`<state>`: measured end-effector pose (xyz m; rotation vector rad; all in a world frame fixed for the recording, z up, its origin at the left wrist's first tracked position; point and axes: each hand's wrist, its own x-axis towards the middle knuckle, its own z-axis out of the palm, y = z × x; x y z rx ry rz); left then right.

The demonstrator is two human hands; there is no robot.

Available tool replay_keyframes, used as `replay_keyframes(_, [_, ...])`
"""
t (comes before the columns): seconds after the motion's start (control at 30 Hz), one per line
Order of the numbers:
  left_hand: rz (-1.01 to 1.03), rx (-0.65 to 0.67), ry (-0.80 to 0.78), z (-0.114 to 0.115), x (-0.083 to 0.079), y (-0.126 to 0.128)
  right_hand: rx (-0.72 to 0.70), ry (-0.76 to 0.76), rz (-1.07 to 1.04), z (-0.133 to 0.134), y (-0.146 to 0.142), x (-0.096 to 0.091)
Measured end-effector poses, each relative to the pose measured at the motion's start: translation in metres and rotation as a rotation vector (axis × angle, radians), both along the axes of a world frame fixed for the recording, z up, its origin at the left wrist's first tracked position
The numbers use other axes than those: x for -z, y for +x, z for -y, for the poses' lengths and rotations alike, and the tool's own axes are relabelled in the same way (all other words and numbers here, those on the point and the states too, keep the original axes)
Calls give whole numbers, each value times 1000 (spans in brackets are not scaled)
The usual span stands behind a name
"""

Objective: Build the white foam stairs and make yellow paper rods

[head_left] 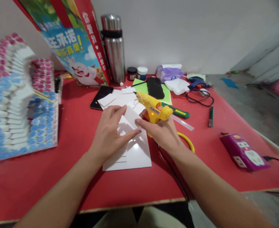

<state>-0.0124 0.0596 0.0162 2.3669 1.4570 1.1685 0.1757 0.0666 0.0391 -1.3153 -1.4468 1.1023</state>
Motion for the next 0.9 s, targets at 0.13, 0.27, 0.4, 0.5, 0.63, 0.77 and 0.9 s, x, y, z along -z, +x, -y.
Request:
replay_keyframes(0.13, [18,2,-37,1,2,1,-5,-36,-26,3,-5,-5])
replay_keyframes(0.27, [61,17,-97,1,3,3,-6,-15,-11,6,-9,-7])
replay_keyframes(0.4, [298,23,-275,-4,2,-1,-1,71,-51,6,-5,-5])
replay_keyframes(0.5, [735,125,-545,-12,-2,-12,61,68,-148,0,6,-4])
replay_keyframes(0.63, [1143,347,-807,-21,-7,-30,11,-33,-316,-9,19,-10])
replay_keyframes(0.77, [1260,450,-878,-26,-3,-38,-174,-132,-328,-6,19,-17])
replay_keyframes(0.9, [1276,509,-893,-28,4,-39,-329,-124,-281,0,16,-17])
